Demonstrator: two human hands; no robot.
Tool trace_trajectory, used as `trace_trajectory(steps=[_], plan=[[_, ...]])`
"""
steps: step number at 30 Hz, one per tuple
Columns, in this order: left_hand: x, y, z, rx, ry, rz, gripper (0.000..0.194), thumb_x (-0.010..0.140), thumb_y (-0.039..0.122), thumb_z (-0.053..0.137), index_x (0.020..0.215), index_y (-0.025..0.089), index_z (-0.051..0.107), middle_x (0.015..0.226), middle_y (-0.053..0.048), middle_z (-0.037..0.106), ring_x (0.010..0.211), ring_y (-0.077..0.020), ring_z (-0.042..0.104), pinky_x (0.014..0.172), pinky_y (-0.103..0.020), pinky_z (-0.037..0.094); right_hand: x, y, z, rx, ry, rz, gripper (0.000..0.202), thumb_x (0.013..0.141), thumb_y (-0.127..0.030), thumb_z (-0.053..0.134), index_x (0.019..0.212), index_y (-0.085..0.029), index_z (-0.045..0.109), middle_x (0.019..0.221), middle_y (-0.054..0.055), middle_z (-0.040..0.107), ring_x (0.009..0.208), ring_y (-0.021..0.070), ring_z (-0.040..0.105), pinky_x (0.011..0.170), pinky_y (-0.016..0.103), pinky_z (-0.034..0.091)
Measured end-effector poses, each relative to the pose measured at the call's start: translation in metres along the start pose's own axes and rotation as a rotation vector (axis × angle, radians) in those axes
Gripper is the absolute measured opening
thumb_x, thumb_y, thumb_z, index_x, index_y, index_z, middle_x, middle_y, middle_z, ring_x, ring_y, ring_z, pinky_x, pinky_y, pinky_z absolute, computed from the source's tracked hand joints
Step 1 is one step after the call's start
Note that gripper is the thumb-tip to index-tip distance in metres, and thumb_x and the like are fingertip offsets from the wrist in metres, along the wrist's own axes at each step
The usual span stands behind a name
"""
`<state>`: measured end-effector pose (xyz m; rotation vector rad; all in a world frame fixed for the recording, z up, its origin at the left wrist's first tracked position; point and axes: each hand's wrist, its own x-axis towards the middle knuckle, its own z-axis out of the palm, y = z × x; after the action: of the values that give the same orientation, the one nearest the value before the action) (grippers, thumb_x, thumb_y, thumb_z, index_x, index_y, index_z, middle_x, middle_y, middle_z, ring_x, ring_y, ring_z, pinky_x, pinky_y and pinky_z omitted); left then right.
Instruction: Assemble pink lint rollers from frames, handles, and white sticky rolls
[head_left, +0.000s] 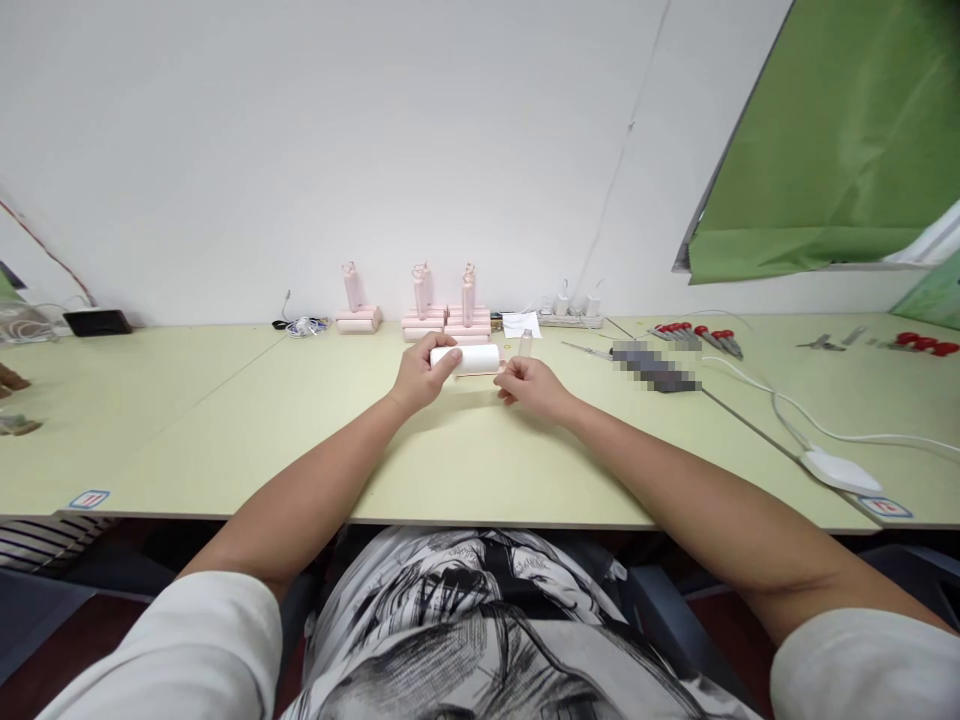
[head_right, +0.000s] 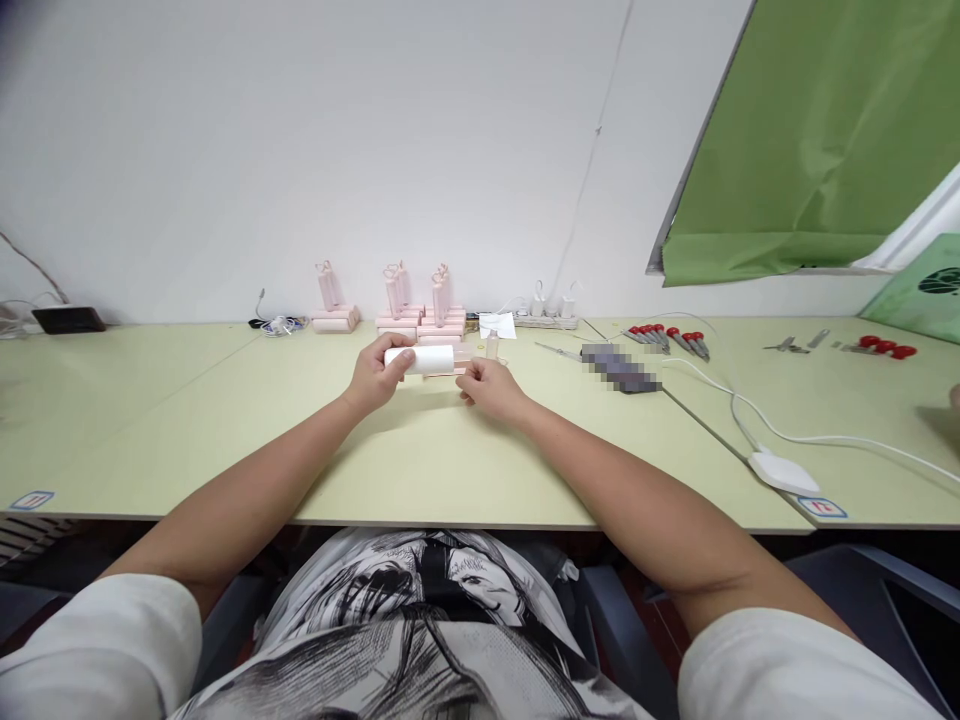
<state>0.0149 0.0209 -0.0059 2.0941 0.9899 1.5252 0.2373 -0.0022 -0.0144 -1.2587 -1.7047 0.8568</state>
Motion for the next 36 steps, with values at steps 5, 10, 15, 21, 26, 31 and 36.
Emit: trace_trajectory(steps=[5, 10, 15, 21, 26, 31, 36], plan=[[0.0, -0.001, 0.001, 0.0, -0.024, -0.042, 0.034, 0.083, 0.051, 0.057, 0.092, 0.019, 0.062, 0.08, -0.001, 0.062, 0.065, -0.0128, 0.055, 0.058, -0.025, 0.045, 0.002, -0.005, -0.003, 0.466, 0.109, -0.045, 0.036, 0.075, -0.046, 0.073, 0.076, -0.019, 0.048, 0.082, 0.0, 0.065, 0.071, 0.0134, 0.069, 0.068, 0.032, 0.061], [-0.002, 0.0, 0.004, -0.014, -0.063, -0.062, 0.035, 0.083, 0.052, 0.056, 0.094, 0.019, 0.061, 0.08, -0.001, 0.062, 0.065, -0.0129, 0.055, 0.059, -0.024, 0.045, 0.001, -0.007, -0.004, 0.565, 0.118, -0.074, 0.047, 0.068, -0.057, 0.077, 0.077, -0.019, 0.05, 0.09, 0.0, 0.067, 0.071, 0.0114, 0.068, 0.069, 0.033, 0.063], [-0.005, 0.001, 0.007, -0.003, -0.078, -0.055, 0.038, 0.083, 0.052, 0.055, 0.1, 0.019, 0.06, 0.077, 0.0, 0.06, 0.064, -0.0127, 0.055, 0.059, -0.024, 0.045, 0.001, -0.005, 0.004, 0.519, 0.073, -0.088, 0.053, 0.061, -0.064, 0.077, 0.073, -0.018, 0.052, 0.065, -0.005, 0.058, 0.064, 0.0119, 0.064, 0.066, 0.036, 0.064], [-0.006, 0.003, 0.011, -0.066, -0.155, -0.113, 0.036, 0.083, 0.052, 0.056, 0.098, 0.019, 0.06, 0.072, 0.002, 0.058, 0.054, -0.0108, 0.052, 0.053, -0.024, 0.044, 0.001, -0.002, 0.007, 0.522, 0.081, -0.065, 0.056, 0.057, -0.065, 0.079, 0.072, -0.018, 0.051, 0.064, -0.005, 0.056, 0.062, 0.012, 0.064, 0.061, 0.034, 0.064], [-0.007, 0.006, 0.011, -0.083, -0.18, -0.12, 0.035, 0.081, 0.051, 0.059, 0.094, 0.018, 0.06, 0.077, 0.001, 0.059, 0.054, -0.0098, 0.051, 0.052, -0.024, 0.044, 0.0, -0.003, 0.006, 0.514, 0.076, -0.052, 0.051, 0.064, -0.062, 0.078, 0.073, -0.018, 0.051, 0.065, -0.005, 0.055, 0.064, 0.0131, 0.066, 0.062, 0.034, 0.064], [-0.006, 0.008, 0.01, -0.068, -0.028, -0.095, 0.031, 0.083, 0.048, 0.057, 0.086, 0.018, 0.062, 0.071, 0.001, 0.059, 0.055, -0.0103, 0.051, 0.051, -0.023, 0.042, -0.003, -0.009, 0.006, 0.554, 0.036, -0.01, 0.037, 0.084, -0.055, 0.063, 0.082, -0.019, 0.053, 0.086, 0.001, 0.064, 0.073, 0.0154, 0.072, 0.065, 0.032, 0.064], [-0.004, 0.006, 0.009, -0.136, 0.012, -0.145, 0.028, 0.082, 0.047, 0.058, 0.084, 0.018, 0.061, 0.066, 0.002, 0.056, 0.05, -0.0097, 0.05, 0.047, -0.023, 0.041, -0.003, -0.011, 0.002, 0.556, 0.029, -0.002, 0.029, 0.092, -0.046, 0.055, 0.083, -0.019, 0.054, 0.085, 0.002, 0.063, 0.075, 0.0166, 0.072, 0.066, 0.032, 0.063]])
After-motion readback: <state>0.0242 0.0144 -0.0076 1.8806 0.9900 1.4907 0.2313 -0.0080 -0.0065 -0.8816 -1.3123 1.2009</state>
